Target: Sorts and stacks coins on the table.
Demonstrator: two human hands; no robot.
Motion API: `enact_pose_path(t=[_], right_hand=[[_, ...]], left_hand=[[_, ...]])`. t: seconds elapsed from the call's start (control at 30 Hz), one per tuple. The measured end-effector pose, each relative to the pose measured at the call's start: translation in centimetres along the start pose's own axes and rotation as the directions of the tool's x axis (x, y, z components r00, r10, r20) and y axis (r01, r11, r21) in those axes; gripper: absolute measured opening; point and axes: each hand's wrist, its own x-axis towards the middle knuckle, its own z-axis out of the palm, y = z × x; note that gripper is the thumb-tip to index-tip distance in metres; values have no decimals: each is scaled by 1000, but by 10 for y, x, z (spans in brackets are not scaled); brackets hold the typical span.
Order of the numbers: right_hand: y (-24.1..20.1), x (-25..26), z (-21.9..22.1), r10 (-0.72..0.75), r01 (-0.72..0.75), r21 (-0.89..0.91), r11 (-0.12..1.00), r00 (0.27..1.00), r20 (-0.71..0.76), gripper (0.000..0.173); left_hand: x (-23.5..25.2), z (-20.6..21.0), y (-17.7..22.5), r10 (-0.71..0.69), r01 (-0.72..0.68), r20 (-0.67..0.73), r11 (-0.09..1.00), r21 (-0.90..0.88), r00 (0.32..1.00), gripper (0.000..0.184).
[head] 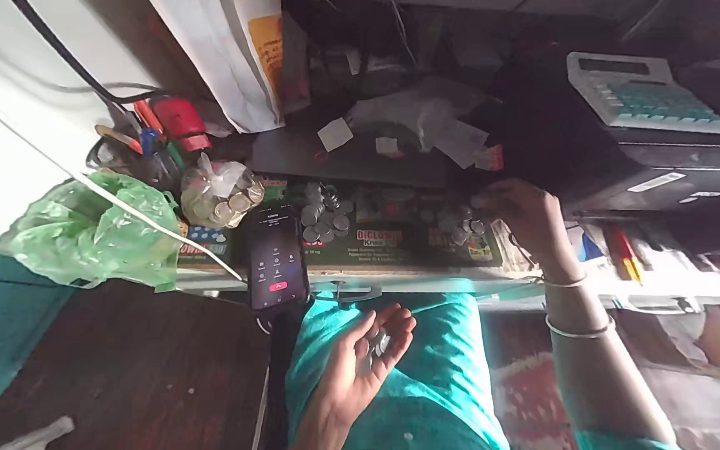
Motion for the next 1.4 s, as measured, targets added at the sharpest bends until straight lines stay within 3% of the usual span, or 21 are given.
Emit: enact_pose_path(t=[0.13,0.27,0.37,0.5,0.73,1.0,1.1,1.17,1.2,1.23,1.3,1.4], right_hand=[[-9,-3,5,-3,-6,-186,982,999,-47,22],[-33,-33,0,-87,76,-101,992,990,-113,24],[-56,-75,20,-222,221,25,975,974,49,25],[-77,-119,52,-430,393,183,901,859,278,23],[-77,-134,81,-607,662,-31,749,704,368,29],[-74,-126,81,-642,682,7,731,685,343,22],[-70,-120,77,-554,547,117,829,774,308,21],[-68,-116,72,-393,296,319,900,868,303,22],[-68,-114,69,-292,107,471,876,893,341,20],[-68,-112,65,-201,-119,630,767,889,412,19],[-66,-109,61,-98,-492,778,391,818,567,20],[-63,-101,52,-33,-699,715,4,715,698,24]], left_hand=[[-1,10,-3,-10,10,-3,999,38,1000,42],[-3,16,-4,11,-11,9,997,72,1000,39],[-1,22,-6,20,-22,17,995,97,1000,39],[3,30,-6,6,-10,49,997,83,999,46],[8,30,-9,-1,-1,56,999,34,998,48],[7,27,-13,-58,58,0,998,-24,998,47],[5,32,-10,-19,19,-5,1000,-10,1000,46],[6,33,-8,10,-10,-45,1000,0,999,44],[7,33,-8,19,-19,-51,1000,-5,999,42],[7,33,-7,23,-24,-58,1000,-12,998,41],[8,32,-7,18,-19,-56,1000,-22,998,41],[11,28,-8,3,-4,-57,1000,-28,998,44]])
